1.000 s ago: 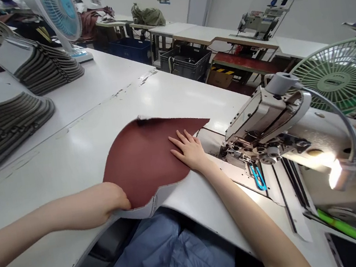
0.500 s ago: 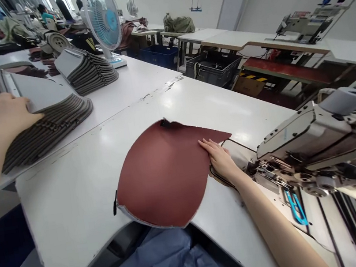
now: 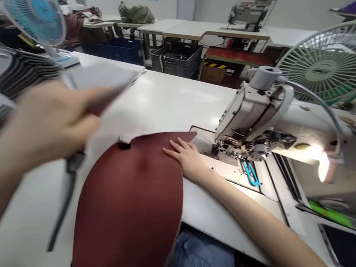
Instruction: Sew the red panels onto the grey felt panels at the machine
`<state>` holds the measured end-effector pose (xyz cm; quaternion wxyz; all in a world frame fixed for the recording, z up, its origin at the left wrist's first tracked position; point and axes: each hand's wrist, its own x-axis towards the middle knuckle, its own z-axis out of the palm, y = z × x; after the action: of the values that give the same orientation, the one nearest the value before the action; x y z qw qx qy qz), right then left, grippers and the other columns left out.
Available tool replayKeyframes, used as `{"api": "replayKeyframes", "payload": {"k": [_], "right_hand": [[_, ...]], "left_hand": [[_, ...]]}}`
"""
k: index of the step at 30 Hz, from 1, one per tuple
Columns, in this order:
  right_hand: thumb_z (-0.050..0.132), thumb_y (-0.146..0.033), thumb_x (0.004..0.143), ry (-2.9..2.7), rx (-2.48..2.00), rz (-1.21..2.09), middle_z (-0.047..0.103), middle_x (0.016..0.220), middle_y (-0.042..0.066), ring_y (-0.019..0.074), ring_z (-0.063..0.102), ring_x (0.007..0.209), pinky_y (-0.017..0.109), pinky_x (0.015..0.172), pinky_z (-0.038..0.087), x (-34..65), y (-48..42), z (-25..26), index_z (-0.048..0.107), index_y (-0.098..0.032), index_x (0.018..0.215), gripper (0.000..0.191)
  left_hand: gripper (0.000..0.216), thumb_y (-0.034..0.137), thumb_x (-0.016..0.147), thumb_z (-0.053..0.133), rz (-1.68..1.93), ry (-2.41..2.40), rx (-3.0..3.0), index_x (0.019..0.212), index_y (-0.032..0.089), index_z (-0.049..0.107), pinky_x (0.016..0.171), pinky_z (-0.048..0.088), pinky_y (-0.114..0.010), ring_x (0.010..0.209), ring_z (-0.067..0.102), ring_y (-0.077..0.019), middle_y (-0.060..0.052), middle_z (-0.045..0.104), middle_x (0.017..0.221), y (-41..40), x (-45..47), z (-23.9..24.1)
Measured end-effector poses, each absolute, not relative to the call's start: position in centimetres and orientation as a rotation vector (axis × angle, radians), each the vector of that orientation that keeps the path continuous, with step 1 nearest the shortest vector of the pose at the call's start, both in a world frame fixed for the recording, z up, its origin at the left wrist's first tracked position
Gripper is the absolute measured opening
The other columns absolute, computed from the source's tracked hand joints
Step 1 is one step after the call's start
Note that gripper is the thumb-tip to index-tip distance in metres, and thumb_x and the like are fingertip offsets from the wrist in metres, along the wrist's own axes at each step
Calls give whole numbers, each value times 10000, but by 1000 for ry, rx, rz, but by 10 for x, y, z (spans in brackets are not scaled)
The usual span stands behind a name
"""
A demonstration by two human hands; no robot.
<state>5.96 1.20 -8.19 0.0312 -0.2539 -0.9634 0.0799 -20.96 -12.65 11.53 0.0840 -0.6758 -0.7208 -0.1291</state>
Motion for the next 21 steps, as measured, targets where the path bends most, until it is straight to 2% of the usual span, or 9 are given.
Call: {"api": "replayKeyframes", "payload": {"k": [2,5,8,10,12,14,15,17,21], "right_hand": [[483,-446,973,-2962,-695,326,360,1570,88,354,257,1449,490,1091,244,82,-1,-79,460,-328,1462,504],[521,-374,954,-2929,-655,419,544,1428,89,313,413,1338,466,1084,254,116,-18,-74,578,-299,1366,422],[563,-278,907,-2923,-640,556,695,1170,63,253,544,1125,428,1080,262,146,-29,-71,674,-255,1231,344],[566,-242,883,-2916,-611,619,711,1112,48,241,548,1095,420,1081,255,161,-33,-70,692,-240,1183,326],[563,-236,867,-2897,-567,637,702,1149,47,249,528,1133,429,1078,250,171,-35,-72,683,-241,1191,346],[563,-248,857,-2868,-527,638,683,1208,48,253,512,1161,439,1079,242,177,-37,-77,655,-250,1235,389],[560,-256,858,-2851,-515,637,669,1242,45,250,506,1171,443,1082,236,179,-38,-79,637,-258,1261,410],[554,-266,865,-2824,-495,626,622,1333,39,243,484,1212,446,1088,228,181,-38,-85,596,-271,1312,449],[549,-278,879,-2812,-473,582,481,1496,33,251,389,1330,450,1081,238,182,-37,-92,542,-275,1368,489]], "left_hand": [[585,239,853,368,-104,-2040,-2234,1422,298,492,822,455,-367,744,600,-212,11,545,644,-98,-136,96],[423,221,825,449,92,-1875,-2751,1195,267,648,765,437,-353,708,595,-212,-19,678,784,-59,-66,49],[252,261,812,488,224,-1784,-2953,965,213,683,794,419,-392,707,593,-226,-42,687,764,-38,-38,2],[250,351,819,521,148,-1713,-3004,957,206,670,842,411,-424,848,606,-263,-72,694,858,-33,-33,-18],[311,411,811,553,49,-1606,-3079,1030,214,650,908,401,-454,1091,557,-310,-109,656,1180,-32,-33,-26],[337,375,789,572,64,-1517,-3147,1077,207,621,964,388,-480,1265,455,-338,-114,468,1475,-29,-34,-27],[335,336,776,574,110,-1478,-3174,1078,198,610,992,378,-493,1319,408,-347,-112,382,1545,-27,-34,-27],[321,265,755,562,191,-1409,-3223,1063,182,598,1054,341,-516,1397,328,-354,-110,319,1585,-22,-33,-27],[323,193,728,540,187,-1312,-3320,1047,182,593,1150,266,-495,1473,241,-310,-100,331,1582,-12,-32,-29]]}}
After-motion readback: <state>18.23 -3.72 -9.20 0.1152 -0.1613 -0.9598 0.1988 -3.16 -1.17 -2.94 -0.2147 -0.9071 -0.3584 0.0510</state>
